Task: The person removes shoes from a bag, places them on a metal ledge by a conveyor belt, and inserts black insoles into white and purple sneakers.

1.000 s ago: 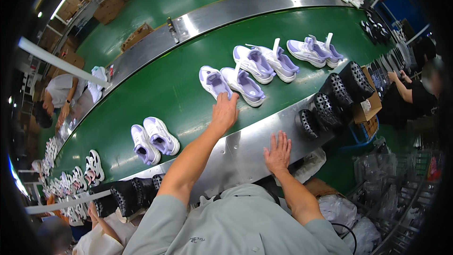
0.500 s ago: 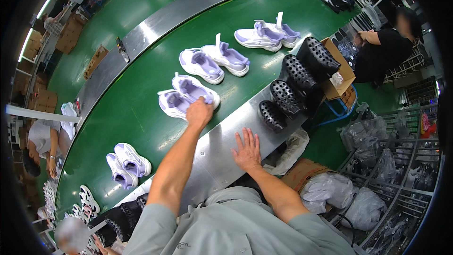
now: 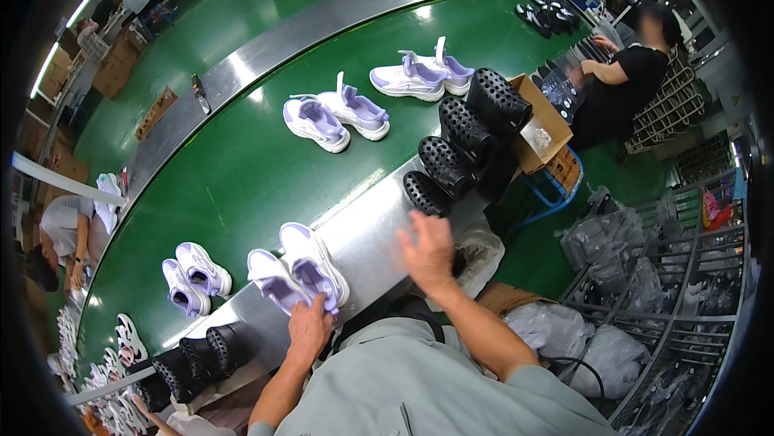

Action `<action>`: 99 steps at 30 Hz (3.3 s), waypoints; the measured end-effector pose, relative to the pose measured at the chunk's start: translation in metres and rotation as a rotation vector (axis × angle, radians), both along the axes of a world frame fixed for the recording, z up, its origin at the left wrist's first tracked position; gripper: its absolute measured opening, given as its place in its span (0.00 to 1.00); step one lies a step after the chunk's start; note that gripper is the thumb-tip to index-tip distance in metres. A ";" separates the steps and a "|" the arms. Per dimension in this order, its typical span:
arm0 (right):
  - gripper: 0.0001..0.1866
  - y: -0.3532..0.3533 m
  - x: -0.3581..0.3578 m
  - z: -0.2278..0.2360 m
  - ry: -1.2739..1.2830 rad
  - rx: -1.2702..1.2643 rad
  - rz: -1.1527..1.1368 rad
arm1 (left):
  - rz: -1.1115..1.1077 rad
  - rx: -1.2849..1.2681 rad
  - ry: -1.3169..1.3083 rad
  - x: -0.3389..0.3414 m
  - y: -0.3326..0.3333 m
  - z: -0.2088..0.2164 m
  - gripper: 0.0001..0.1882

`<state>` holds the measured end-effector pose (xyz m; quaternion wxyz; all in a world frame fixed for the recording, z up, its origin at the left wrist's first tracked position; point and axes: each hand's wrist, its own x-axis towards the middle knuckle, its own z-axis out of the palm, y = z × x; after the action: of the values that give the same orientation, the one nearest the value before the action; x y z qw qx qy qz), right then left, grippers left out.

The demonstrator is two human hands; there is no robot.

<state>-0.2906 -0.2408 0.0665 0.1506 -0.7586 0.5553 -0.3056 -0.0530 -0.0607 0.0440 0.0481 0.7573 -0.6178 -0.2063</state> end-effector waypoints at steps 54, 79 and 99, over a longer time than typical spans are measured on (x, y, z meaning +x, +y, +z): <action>0.23 0.036 0.105 -0.038 0.216 0.461 0.381 | 0.386 -0.166 0.478 0.006 -0.080 -0.041 0.54; 0.22 0.051 0.098 0.017 0.590 0.465 0.450 | 0.739 -0.512 -0.009 0.051 0.064 0.010 0.20; 0.22 0.140 0.197 0.053 -0.780 1.434 0.501 | 0.513 -0.907 -0.197 0.069 0.103 0.089 0.25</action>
<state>-0.0932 -0.1008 0.1198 0.8379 -0.4211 0.3386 -0.0772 0.0164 0.0424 0.1334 0.3616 0.8029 -0.4415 0.1723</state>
